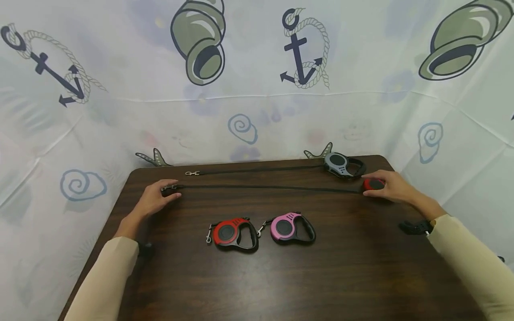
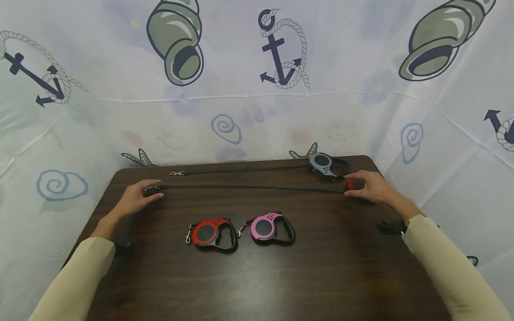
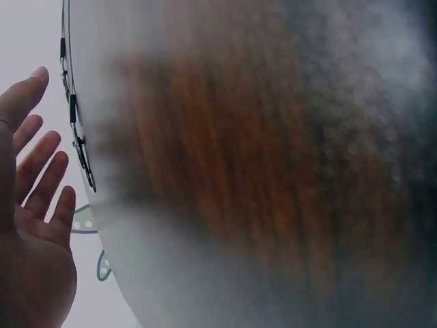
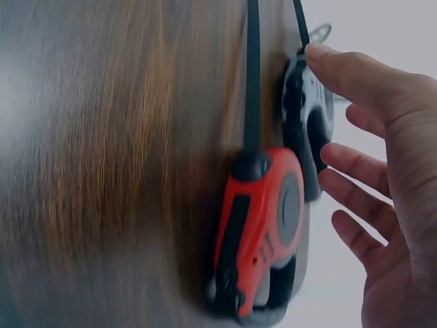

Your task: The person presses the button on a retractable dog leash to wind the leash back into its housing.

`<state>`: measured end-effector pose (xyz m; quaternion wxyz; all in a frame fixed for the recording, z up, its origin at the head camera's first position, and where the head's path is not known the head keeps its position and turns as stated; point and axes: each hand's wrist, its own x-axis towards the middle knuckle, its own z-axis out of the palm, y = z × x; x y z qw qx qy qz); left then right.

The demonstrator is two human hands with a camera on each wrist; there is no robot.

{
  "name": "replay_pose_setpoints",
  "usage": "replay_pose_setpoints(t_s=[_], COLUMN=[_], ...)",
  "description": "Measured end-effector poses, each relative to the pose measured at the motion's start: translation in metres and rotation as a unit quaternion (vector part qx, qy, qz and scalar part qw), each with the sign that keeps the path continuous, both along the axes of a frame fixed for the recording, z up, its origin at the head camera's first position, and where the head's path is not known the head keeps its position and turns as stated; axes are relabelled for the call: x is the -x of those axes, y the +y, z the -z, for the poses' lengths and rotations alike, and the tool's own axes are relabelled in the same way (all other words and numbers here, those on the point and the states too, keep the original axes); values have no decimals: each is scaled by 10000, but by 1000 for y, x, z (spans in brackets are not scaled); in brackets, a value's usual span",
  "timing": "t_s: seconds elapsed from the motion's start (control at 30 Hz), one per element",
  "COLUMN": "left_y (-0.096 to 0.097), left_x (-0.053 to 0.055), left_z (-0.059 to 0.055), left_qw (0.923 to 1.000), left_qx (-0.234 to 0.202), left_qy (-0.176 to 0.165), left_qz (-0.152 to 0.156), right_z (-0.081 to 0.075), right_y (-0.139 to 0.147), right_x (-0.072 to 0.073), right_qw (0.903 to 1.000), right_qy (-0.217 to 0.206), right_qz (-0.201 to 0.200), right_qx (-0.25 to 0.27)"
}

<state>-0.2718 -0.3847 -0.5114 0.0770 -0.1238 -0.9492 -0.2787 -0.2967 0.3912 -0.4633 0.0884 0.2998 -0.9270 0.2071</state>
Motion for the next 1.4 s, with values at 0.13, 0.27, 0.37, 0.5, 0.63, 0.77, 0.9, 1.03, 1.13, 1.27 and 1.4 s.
replay_pose_setpoints(t_s=[0.13, 0.27, 0.37, 0.5, 0.63, 0.77, 0.9, 1.03, 1.13, 1.27, 1.4], left_y=[0, -1, -1, -1, -1, -2, -4, -5, -6, -6, -8], left_x=[1, 2, 3, 7, 11, 12, 12, 13, 14, 15, 15], left_z=[0, -1, -1, 1, 4, 6, 7, 8, 7, 7, 8], left_qw=[9999, 9997, 9998, 9999, 9999, 9995, 9988, 9987, 9990, 9992, 9994], left_qx=[-14, -33, -54, -18, 43, 35, 28, 98, 177, 233, 265], left_qy=[-163, -253, -193, -120, -155, -300, -448, -456, -386, -295, -164], left_qz=[-13, -31, -37, 7, 5, -109, -190, -202, -171, -141, -142], right_z=[0, 0, 2, 9, 14, 16, 18, 19, 20, 23, 30], right_y=[16, 27, 34, 45, 52, 54, 54, 54, 55, 57, 58], right_x=[-3, -4, -3, -2, -4, -4, -3, -3, -4, -4, -3], right_qw=[9996, 9986, 9980, 9968, 9954, 9944, 9938, 9909, 9888, 9884, 9898], right_qy=[-183, -309, -375, -429, -414, -507, -536, -667, -758, -758, -645], right_qz=[196, 372, 457, 589, 740, 810, 799, 800, 784, 777, 781], right_qx=[-105, -199, -211, -329, -435, -441, -562, -852, -1022, -1057, -999])
